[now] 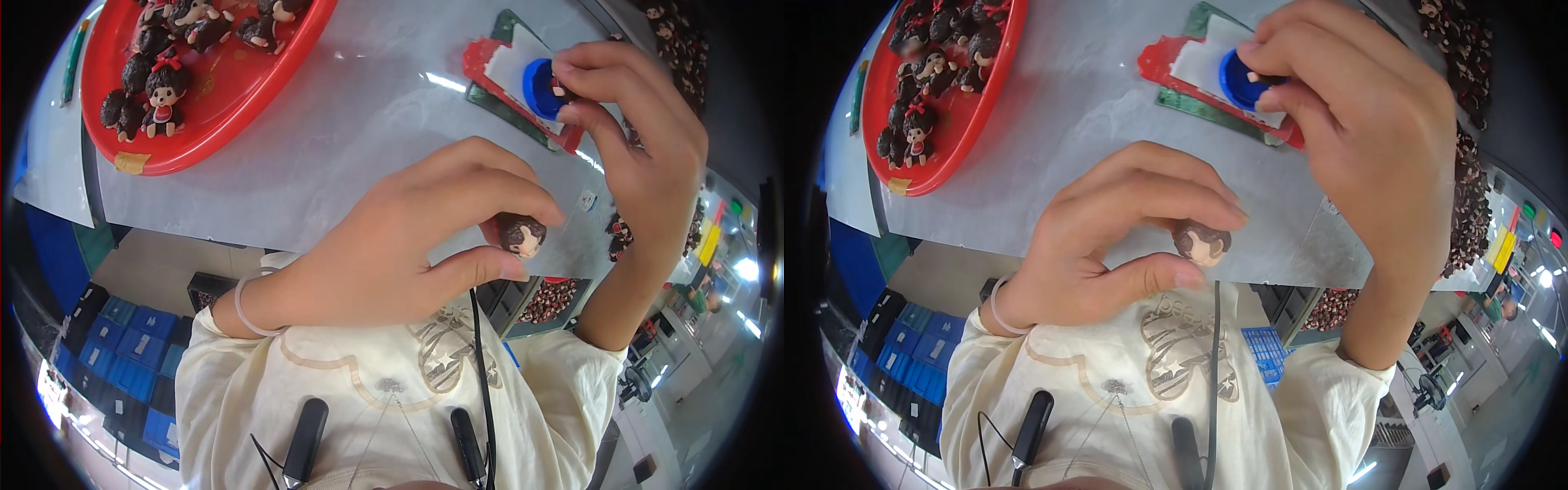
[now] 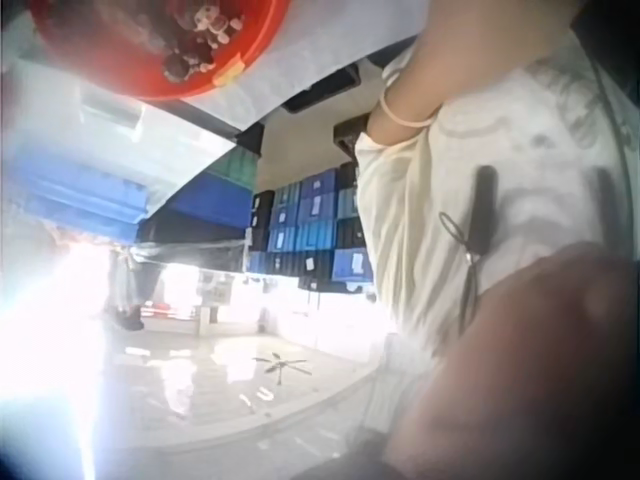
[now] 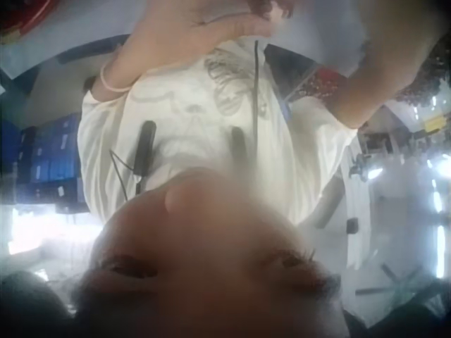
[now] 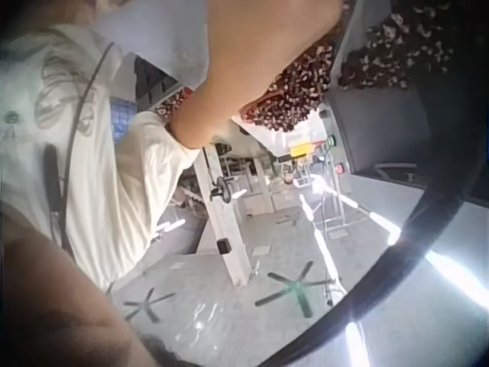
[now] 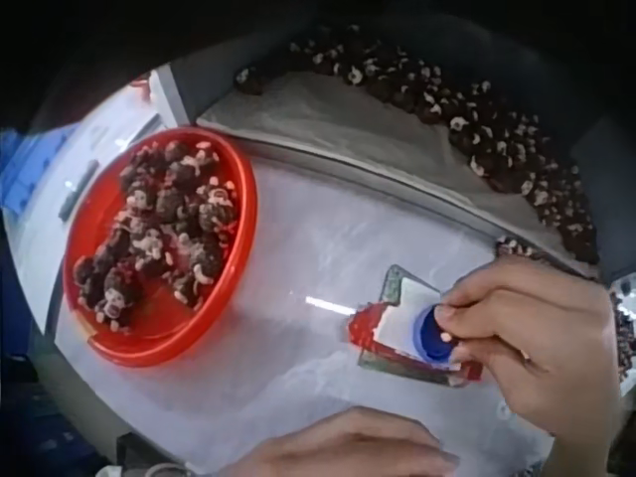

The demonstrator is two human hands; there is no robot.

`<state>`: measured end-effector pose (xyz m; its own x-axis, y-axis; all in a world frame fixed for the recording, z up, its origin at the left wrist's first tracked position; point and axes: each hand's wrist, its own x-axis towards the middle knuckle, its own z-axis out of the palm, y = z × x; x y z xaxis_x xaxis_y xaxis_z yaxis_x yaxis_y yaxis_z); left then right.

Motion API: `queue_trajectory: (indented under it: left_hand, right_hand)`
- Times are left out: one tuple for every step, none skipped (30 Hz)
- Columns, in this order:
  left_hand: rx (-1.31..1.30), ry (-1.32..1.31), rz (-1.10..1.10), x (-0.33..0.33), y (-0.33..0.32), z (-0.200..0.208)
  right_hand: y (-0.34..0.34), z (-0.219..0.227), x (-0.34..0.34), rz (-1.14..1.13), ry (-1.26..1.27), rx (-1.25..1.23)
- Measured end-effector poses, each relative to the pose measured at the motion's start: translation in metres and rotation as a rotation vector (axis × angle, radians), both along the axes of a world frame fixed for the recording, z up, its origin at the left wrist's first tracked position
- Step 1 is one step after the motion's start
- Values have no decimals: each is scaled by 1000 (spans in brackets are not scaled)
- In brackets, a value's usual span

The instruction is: The person assembles small figurines by picking up figurine heads and bodies, dipping the joint of each body into glue in a cap, and attaching the heads to the bodies by hand.

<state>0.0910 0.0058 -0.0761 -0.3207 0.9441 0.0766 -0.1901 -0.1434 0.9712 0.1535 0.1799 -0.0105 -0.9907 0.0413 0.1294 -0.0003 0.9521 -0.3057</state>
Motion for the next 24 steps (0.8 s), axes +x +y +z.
queue_trajectory:
  left_hand:
    - [1, -16, -11, -1, -1, -1]
    - [2, -32, -22, -2, -1, -1]
    - [1, -31, -21, -3, -1, -1]
    - [-6, -26, -32, -4, -2, -1]
    - [-13, -22, -43, -5, -2, -1]
    - [-12, -19, -42, -3, -2, -1]
    - [-11, -161, -9, 0, -3, -2]
    - [-9, -302, 25, 2, -4, -3]
    - [-7, -299, 23, 1, -4, -3]
    - [13, -349, 18, 0, -4, -3]
    - [33, -399, 13, -1, -4, -4]
    - [34, -396, 12, -1, -4, -3]
    - [44, -414, 31, -2, -4, -3]
    - [54, -432, 49, -2, -4, -2]
    - [54, -430, 48, -3, -4, -1]
    - [32, -450, 49, -3, -4, 1]
    - [10, -470, 50, -3, -4, 2]
    - [9, -468, 50, -2, -4, 2]
    - [11, -473, 87, 0, -3, 1]
    - [12, -477, 124, 2, -2, 1]
    - [11, -475, 122, 1, -2, 1]
    - [7, -469, 121, 1, -1, 2]
    - [2, -463, 120, 0, -1, 2]
    - [1, -461, 117, 0, -1, 2]
  right_hand:
    - [-1, -1, -1, 41, 49, 2]
    - [-1, -1, 0, 39, 51, 1]
    - [-1, -1, 0, 38, 52, 13]
    - [0, -1, 1, 37, 54, 25]
    - [1, -2, 3, 38, 56, 24]
    - [2, -3, 6, -13, 58, -33]
    - [4, -4, 10, -63, 60, -90]
    - [8, -6, 15, -61, 62, -89]
    - [15, -9, 20, -98, 103, -224]
    - [18, -11, 25, -134, 144, -359]
    - [19, -13, 28, -135, 147, -357]
    - [18, -14, 32, -148, 182, -474]
    - [18, -16, 35, -160, 216, -591]
    - [18, -18, 37, -160, 220, -590]
    - [18, -21, 40, -148, 247, -658]
    - [18, -23, 42, -135, 273, -726]
    - [16, -23, 44, -137, 276, -725]
    - [12, -23, 46, -176, 263, -812]
    - [8, -22, 48, -216, 250, -898]
    - [6, -21, 49, -216, 252, -899]
    - [4, -21, 50, -209, 253, -921]
    - [1, -20, 51, -201, 255, -942]
    - [-5, -18, 53, -217, 273, -968]
    - [-10, -17, 54, -220, 276, -969]
